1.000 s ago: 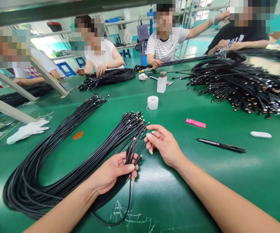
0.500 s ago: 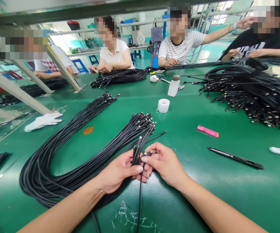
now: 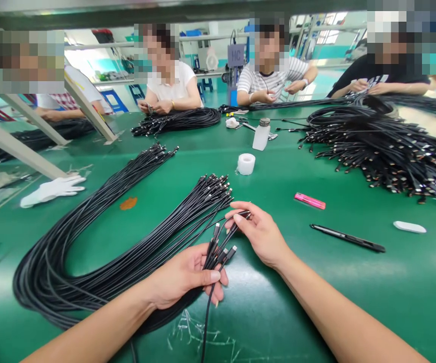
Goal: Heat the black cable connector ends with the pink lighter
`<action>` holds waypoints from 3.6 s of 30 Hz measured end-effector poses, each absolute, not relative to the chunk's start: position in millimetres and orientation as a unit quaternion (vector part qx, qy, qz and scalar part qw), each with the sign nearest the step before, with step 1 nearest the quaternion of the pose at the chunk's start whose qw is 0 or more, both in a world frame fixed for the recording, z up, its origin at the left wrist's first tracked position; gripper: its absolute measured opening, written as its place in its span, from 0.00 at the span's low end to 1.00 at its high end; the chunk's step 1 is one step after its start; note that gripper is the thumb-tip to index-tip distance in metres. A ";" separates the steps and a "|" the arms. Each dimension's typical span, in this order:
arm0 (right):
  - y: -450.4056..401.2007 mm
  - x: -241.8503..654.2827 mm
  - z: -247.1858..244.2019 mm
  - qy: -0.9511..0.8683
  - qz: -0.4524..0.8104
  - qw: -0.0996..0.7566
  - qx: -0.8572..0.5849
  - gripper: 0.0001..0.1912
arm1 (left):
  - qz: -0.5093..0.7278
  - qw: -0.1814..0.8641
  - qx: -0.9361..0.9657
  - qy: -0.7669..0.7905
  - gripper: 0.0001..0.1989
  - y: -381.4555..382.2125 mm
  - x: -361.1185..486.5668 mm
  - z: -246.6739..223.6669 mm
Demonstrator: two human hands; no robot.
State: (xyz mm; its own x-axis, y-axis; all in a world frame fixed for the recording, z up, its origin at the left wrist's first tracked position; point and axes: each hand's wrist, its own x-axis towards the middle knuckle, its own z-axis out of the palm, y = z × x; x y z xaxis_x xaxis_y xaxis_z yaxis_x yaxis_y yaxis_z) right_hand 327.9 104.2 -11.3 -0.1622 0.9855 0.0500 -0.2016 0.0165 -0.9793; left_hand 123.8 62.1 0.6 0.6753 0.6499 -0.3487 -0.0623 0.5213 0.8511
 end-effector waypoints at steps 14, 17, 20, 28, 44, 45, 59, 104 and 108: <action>101.4 333.9 -2.5 -0.563 0.550 0.454 -0.417 0.15 | 0.215 0.799 0.449 0.337 0.16 61.0 124.4 10.2; 99.2 331.7 -1.0 -0.570 0.564 0.434 -0.410 0.19 | 0.207 0.803 0.450 0.333 0.17 59.5 125.7 9.8; 98.8 328.8 -1.7 -0.551 0.572 0.440 -0.419 0.19 | 0.212 0.788 0.459 0.351 0.20 58.6 125.6 11.2; 96.6 319.7 -5.3 -0.525 0.558 0.467 -0.442 0.19 | 0.276 0.688 0.481 0.468 0.20 59.7 127.8 17.8; 79.3 324.8 12.5 -0.619 0.680 0.272 -0.283 0.14 | 0.353 0.620 0.487 0.504 0.14 72.7 113.2 81.0; 74.2 318.8 12.7 -0.615 0.683 0.283 -0.274 0.14 | 0.334 0.649 0.474 0.492 0.14 70.3 119.2 76.7; 80.5 309.4 -7.7 -0.699 0.396 0.456 -0.385 0.30 | 0.284 0.794 0.352 0.407 0.17 59.7 129.3 14.6; 64.7 302.8 1.0 -0.542 0.631 0.376 -0.408 0.18 | 0.291 0.764 0.411 0.403 0.17 61.1 122.2 6.5; 65.0 301.6 0.0 -0.574 0.585 0.386 -0.423 0.13 | 0.290 0.762 0.411 0.408 0.17 59.8 123.6 8.0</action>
